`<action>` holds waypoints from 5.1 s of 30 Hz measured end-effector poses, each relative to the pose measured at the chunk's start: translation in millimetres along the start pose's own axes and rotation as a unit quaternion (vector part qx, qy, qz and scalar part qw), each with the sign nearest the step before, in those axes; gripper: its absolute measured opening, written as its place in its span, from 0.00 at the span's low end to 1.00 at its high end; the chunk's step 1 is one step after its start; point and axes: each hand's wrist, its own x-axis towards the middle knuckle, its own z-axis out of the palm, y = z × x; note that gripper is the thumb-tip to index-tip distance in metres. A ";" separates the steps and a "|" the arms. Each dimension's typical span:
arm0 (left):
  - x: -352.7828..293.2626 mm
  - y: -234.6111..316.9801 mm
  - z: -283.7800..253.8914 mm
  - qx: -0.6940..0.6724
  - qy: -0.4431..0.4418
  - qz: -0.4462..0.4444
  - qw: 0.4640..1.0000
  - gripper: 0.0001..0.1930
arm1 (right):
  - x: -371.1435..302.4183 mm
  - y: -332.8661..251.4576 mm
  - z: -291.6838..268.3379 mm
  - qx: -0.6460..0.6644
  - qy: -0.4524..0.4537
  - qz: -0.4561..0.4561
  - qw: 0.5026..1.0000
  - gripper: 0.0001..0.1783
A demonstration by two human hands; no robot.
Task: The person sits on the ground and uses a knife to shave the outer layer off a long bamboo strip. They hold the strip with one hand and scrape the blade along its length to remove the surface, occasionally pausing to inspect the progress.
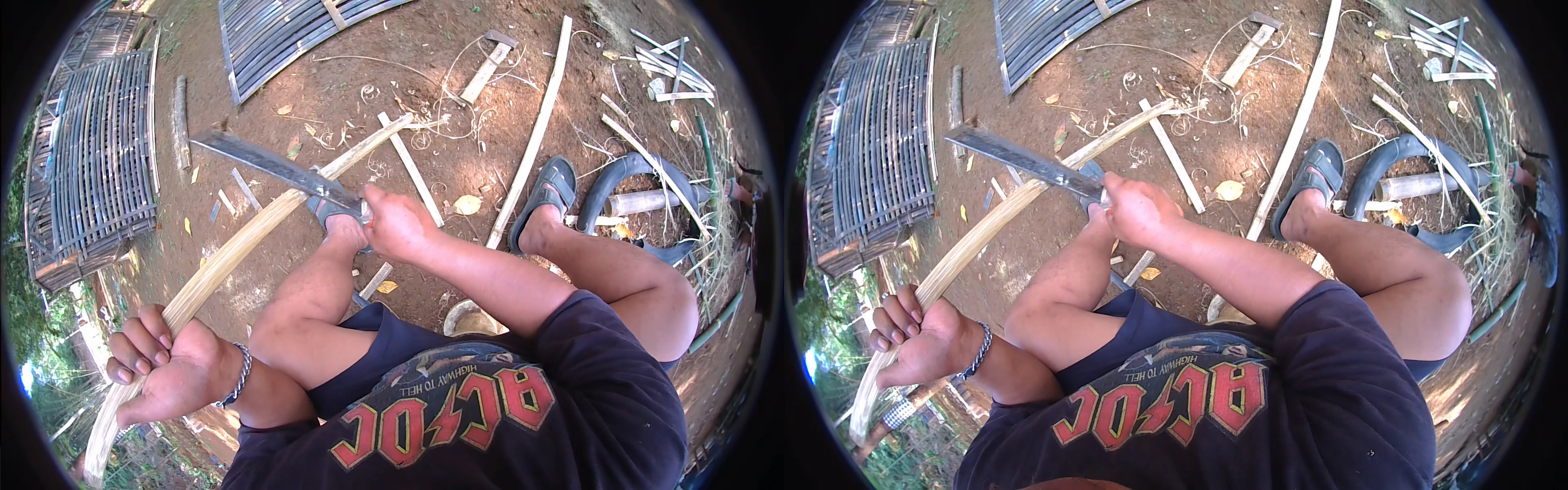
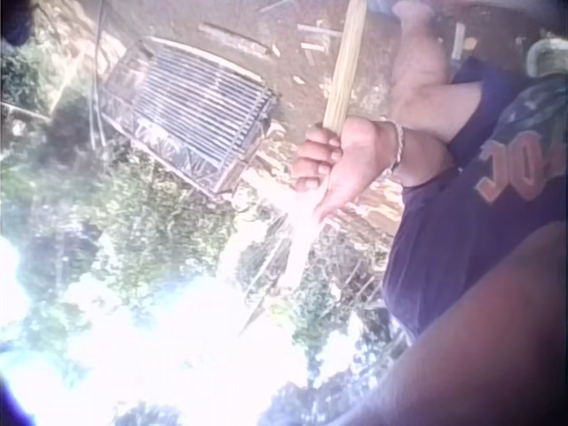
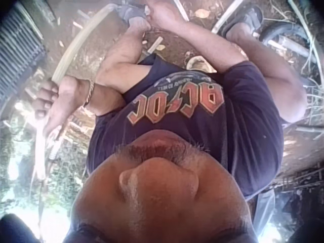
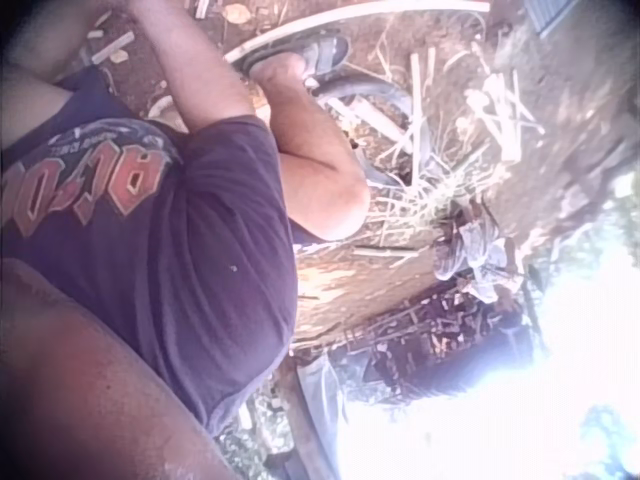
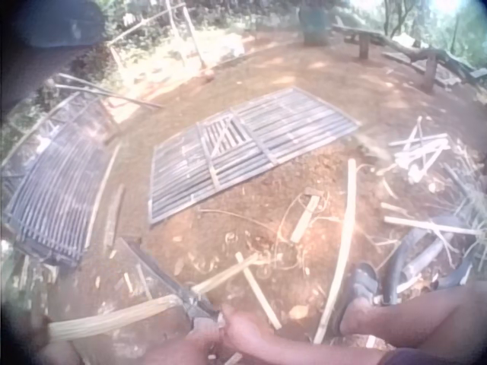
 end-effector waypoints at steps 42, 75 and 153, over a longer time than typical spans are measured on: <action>0.3 -4.9 15.5 0.022 0.001 0.011 1.000 0.28 | 19.6 59.6 -0.4 0.000 0.007 0.076 0.997 0.16; 20.6 -3.9 -9.0 -0.007 -0.027 -0.009 1.000 0.28 | 57.5 134.2 18.5 -0.006 -0.024 0.168 0.985 0.13; -2.5 -7.8 13.9 -0.069 0.016 -0.007 0.997 0.39 | 1.3 20.1 4.9 -0.017 0.041 -0.013 0.999 0.20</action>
